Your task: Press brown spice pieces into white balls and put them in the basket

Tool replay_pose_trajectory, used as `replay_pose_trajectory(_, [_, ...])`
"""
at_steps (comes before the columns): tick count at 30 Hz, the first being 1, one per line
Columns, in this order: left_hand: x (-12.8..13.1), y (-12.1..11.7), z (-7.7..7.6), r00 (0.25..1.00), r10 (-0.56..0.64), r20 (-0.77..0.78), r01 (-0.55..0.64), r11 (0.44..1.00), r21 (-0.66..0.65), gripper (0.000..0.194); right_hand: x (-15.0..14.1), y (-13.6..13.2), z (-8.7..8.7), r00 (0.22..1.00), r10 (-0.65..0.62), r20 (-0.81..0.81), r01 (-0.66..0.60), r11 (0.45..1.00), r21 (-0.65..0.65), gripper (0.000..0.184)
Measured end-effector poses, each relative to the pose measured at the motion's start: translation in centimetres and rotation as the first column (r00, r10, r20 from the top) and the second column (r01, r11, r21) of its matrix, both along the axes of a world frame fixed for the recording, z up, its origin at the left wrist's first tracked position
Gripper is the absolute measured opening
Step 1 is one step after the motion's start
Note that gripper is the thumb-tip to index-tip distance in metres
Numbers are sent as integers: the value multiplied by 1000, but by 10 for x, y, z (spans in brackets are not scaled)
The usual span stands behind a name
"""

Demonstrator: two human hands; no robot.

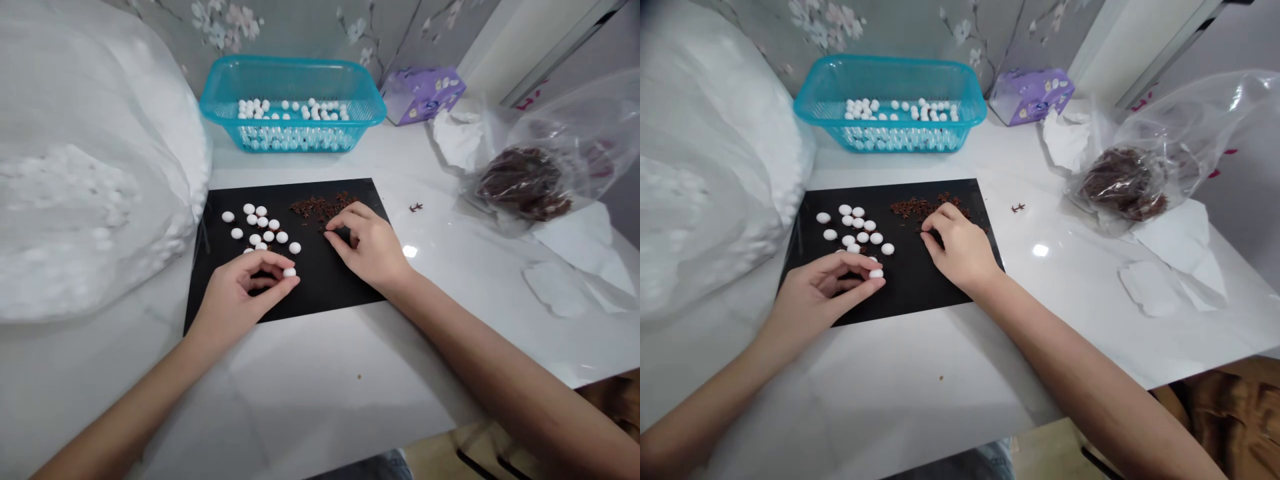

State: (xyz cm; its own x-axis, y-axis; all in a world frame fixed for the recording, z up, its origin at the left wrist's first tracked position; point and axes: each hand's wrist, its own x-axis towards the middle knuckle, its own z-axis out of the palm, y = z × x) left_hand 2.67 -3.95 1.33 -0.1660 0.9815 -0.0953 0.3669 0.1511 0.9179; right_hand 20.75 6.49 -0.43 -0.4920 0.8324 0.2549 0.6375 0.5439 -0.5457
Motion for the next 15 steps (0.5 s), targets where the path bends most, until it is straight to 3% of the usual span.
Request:
replay_pose_trajectory(8, [1, 0, 0, 1000, 2, -8, -2, 1000, 2, 15, -1, -2, 1, 998, 48, 35, -49, 999, 20, 25])
replay_pose_trajectory(15, [0, 0, 0, 1000, 7, -6, -7, 1000, 2, 15, -1, -2, 0, 997, 77, -11, -77, 997, 19, 15])
